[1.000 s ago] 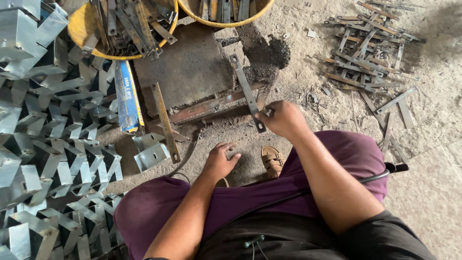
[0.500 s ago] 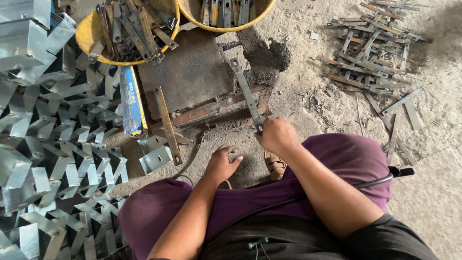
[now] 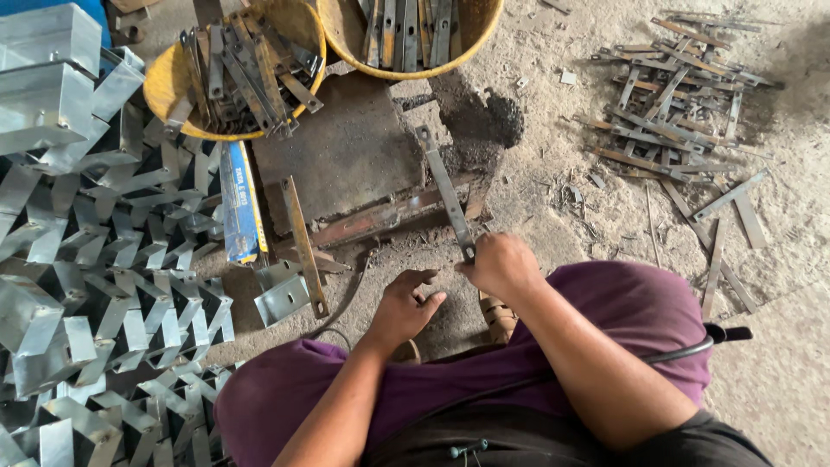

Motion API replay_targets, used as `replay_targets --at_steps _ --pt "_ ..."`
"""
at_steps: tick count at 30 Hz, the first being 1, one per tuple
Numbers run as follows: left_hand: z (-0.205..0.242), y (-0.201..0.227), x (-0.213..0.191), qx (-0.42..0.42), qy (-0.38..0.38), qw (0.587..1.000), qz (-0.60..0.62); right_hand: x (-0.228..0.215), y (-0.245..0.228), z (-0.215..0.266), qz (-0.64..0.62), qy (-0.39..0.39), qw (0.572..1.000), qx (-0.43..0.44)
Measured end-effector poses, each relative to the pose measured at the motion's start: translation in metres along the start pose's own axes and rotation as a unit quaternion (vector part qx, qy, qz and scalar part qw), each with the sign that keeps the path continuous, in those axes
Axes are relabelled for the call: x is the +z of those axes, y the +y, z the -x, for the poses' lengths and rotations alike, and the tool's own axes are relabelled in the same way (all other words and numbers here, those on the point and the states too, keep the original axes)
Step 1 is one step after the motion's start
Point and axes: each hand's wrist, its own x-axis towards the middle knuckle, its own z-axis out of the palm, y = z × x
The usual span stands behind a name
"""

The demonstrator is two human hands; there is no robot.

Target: The person joins metal strips to a metal frame using a welding tool, picking up individual strips from a yellow basket and applying the welding rod to create sparks at the joints.

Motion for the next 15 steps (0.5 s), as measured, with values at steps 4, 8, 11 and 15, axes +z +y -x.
replay_targets --at_steps 4,8,11,15 --pt "-0.017 0.034 -0.028 0.017 0.012 1.0 -0.002 -0.012 0.006 0.015 0.003 0.109 0.992 -0.066" --pt "-0.081 0.062 -0.057 -0.022 0.073 0.997 0.008 -0.014 0.004 0.007 -0.03 0.139 0.989 -0.049" --pt "-0.163 0.082 -0.072 0.077 0.173 0.981 -0.031 -0.009 -0.004 0.0 -0.094 0.186 0.975 -0.077" --pt "-0.278 0.108 -0.071 0.084 0.228 0.959 -0.146 -0.009 -0.012 -0.004 -0.132 0.208 0.966 -0.082"
